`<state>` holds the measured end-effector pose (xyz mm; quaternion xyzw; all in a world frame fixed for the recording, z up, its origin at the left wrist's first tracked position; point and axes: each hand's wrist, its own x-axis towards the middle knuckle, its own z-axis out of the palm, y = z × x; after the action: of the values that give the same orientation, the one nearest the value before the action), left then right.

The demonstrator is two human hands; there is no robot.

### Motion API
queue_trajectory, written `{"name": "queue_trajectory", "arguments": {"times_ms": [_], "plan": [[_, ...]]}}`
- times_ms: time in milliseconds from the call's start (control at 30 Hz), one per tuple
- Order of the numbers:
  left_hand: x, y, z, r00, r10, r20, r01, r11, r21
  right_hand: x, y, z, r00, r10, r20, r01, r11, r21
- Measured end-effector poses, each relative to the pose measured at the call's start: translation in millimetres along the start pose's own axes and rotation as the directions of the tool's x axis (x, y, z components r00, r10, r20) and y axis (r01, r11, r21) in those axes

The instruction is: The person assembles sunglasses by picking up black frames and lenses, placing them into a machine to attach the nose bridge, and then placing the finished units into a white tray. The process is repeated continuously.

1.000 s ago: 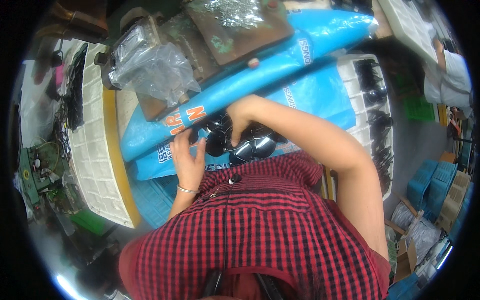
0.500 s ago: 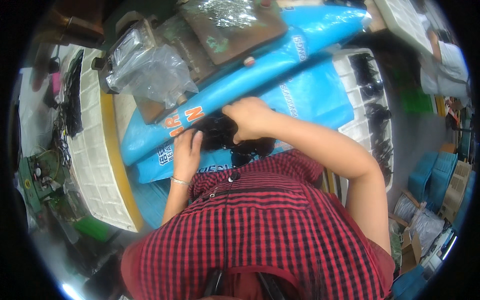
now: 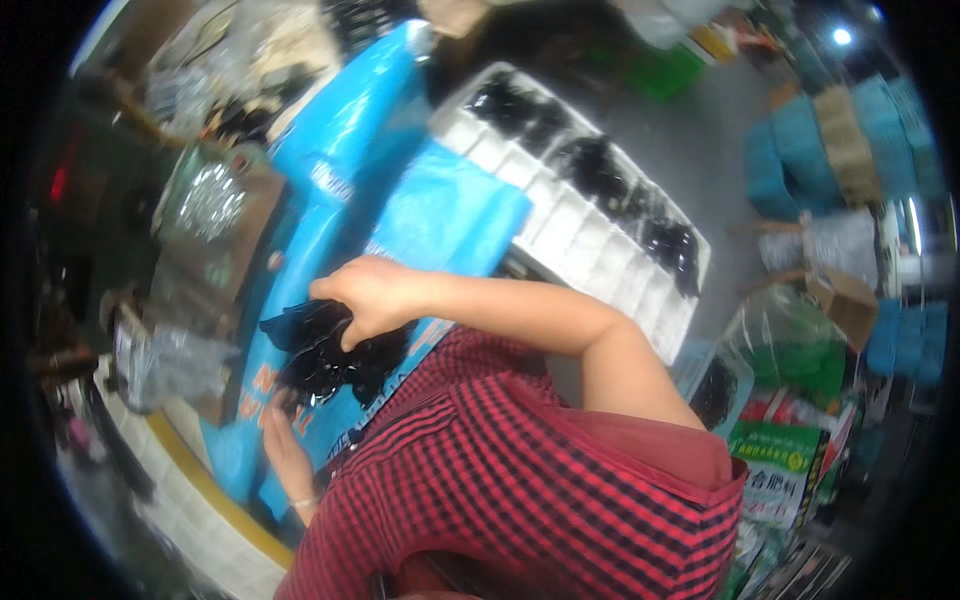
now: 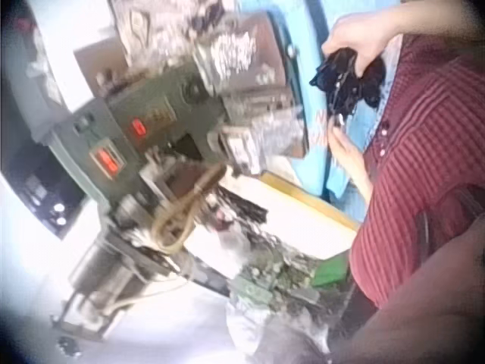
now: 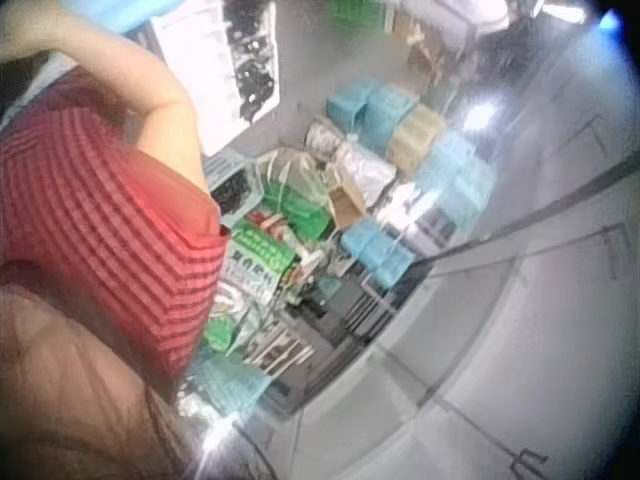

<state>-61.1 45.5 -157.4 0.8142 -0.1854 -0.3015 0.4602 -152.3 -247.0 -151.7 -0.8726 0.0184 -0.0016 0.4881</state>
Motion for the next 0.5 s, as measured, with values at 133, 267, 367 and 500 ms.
{"name": "queue_trajectory", "arguments": {"times_ms": [133,267,367,500], "plan": [[19.1,31.1,31.6,0.988,0.103,0.116,-0.098,0.994,-0.048,-28.3,33.7,-20.3,0.978,0.160,-0.136,-0.117,0.952,0.283],[72.7,63.2,79.5,0.918,0.233,0.320,-0.200,0.971,-0.133,-39.0,59.0,-37.7,0.907,0.420,0.003,-0.285,0.609,0.740],[91.7,80.0,114.5,0.896,0.068,0.440,-0.075,0.997,-0.002,-40.4,97.3,-19.5,0.914,0.378,-0.148,-0.036,0.438,0.898],[109.1,66.4,141.6,0.900,0.086,0.427,-0.046,0.994,-0.102,-42.8,114.0,-4.0,0.876,0.439,-0.197,0.076,0.277,0.958]]}}
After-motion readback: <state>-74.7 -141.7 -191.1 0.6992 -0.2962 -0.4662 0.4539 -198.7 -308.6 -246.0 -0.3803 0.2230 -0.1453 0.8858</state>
